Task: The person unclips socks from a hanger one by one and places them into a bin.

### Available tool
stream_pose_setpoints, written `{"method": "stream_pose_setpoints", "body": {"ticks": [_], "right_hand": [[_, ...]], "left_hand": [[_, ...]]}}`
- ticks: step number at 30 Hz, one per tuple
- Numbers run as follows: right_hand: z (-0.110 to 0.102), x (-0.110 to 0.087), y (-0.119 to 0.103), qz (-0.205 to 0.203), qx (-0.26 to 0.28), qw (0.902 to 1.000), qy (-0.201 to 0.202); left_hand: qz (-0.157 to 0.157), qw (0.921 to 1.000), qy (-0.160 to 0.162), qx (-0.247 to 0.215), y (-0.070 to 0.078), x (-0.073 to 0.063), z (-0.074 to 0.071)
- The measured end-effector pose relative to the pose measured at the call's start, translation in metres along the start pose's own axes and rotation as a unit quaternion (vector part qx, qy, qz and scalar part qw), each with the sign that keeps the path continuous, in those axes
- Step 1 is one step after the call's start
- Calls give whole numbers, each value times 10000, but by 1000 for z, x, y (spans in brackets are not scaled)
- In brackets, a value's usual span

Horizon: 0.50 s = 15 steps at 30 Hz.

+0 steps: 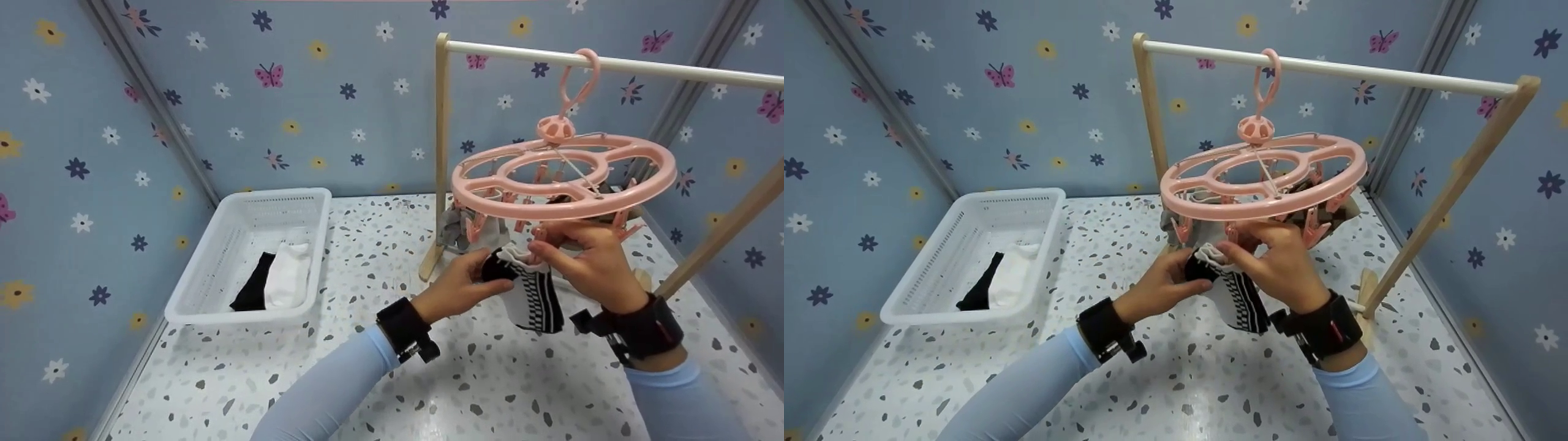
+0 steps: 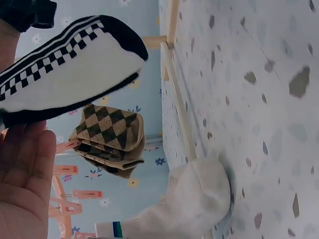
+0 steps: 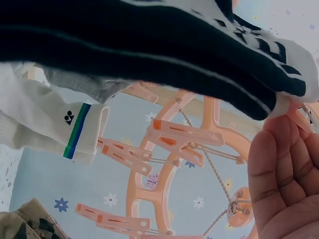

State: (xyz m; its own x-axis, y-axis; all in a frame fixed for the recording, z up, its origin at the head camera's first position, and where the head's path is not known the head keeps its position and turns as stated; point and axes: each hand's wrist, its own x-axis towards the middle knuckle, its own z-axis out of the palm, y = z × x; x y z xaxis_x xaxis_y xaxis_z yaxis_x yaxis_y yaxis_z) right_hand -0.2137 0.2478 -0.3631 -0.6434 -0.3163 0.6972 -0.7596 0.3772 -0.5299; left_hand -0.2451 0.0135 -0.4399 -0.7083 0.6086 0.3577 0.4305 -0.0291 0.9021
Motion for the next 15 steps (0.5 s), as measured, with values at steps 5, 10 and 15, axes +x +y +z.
{"method": "stream_pose_setpoints", "body": {"ticks": [5, 10, 15], "right_hand": [[0, 1, 0, -45, 12, 10000, 1], [1, 1, 0, 62, 45, 10000, -17], [2, 0, 1, -59, 94, 9999, 45]], "left_hand": [[120, 9991, 328, -256, 1, 3, 4], [258, 9978, 566, -215, 2, 5, 5], [366, 9980, 519, -36, 1, 5, 5]]}}
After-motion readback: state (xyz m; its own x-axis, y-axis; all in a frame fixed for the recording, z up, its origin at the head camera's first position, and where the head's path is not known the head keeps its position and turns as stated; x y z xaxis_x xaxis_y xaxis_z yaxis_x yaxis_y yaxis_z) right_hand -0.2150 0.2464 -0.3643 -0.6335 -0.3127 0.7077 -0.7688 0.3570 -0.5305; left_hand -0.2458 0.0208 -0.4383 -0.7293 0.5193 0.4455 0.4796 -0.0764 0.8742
